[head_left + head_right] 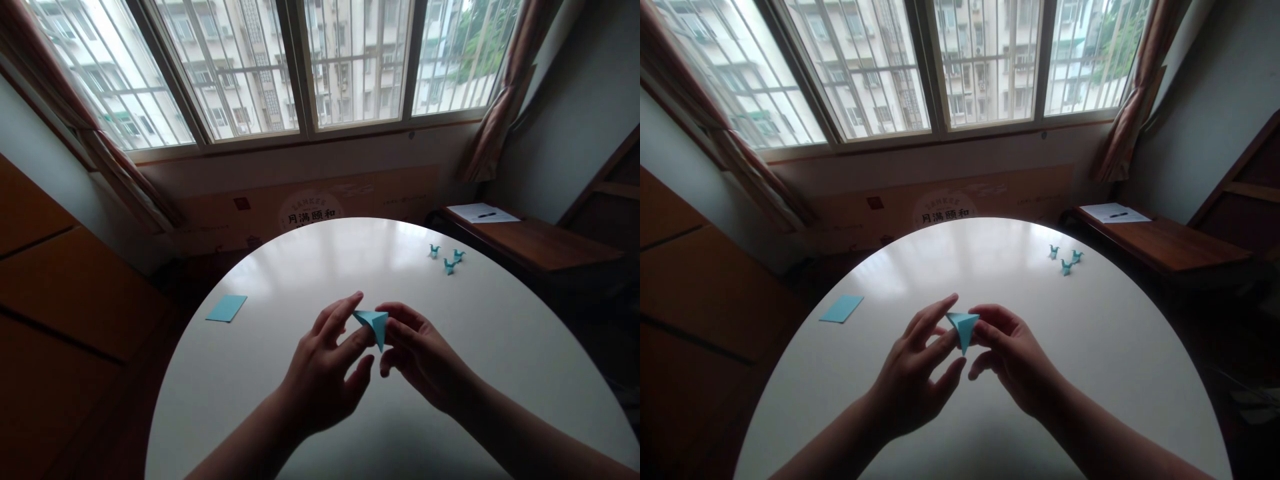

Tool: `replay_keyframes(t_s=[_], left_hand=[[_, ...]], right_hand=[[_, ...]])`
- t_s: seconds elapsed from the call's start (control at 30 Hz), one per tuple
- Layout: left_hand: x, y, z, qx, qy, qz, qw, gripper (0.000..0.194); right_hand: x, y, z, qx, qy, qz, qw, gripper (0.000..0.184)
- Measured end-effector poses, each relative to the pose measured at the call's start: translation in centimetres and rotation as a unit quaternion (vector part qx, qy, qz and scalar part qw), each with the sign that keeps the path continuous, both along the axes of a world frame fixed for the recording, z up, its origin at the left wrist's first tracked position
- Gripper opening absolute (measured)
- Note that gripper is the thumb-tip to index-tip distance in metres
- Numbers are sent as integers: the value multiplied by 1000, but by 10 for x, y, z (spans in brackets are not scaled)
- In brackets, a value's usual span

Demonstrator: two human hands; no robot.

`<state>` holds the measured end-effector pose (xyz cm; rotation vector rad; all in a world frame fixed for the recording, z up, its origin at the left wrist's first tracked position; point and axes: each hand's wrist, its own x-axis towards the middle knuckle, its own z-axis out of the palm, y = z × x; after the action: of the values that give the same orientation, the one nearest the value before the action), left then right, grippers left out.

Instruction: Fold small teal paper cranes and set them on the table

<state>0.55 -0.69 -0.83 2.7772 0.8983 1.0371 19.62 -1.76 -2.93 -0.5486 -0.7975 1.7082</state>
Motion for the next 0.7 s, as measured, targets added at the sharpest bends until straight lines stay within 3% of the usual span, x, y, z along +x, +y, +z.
replay_keyframes(t_s=[0.2,0.33,0.47,0.7], left_hand=[[1,-2,1,-29,-6,-16,999,51],[1,-2,2,-75,-106,-22,991,41],[2,0,6,-192,-240,19,951,23],[6,3,10,-389,-239,48,888,25]], right_hand=[[3,0,-4,14,-19,-16,1000,23],[5,2,-4,7,-33,-33,999,20],[5,3,-1,-8,-73,-66,995,23],[0,3,-6,36,-185,-98,977,24]])
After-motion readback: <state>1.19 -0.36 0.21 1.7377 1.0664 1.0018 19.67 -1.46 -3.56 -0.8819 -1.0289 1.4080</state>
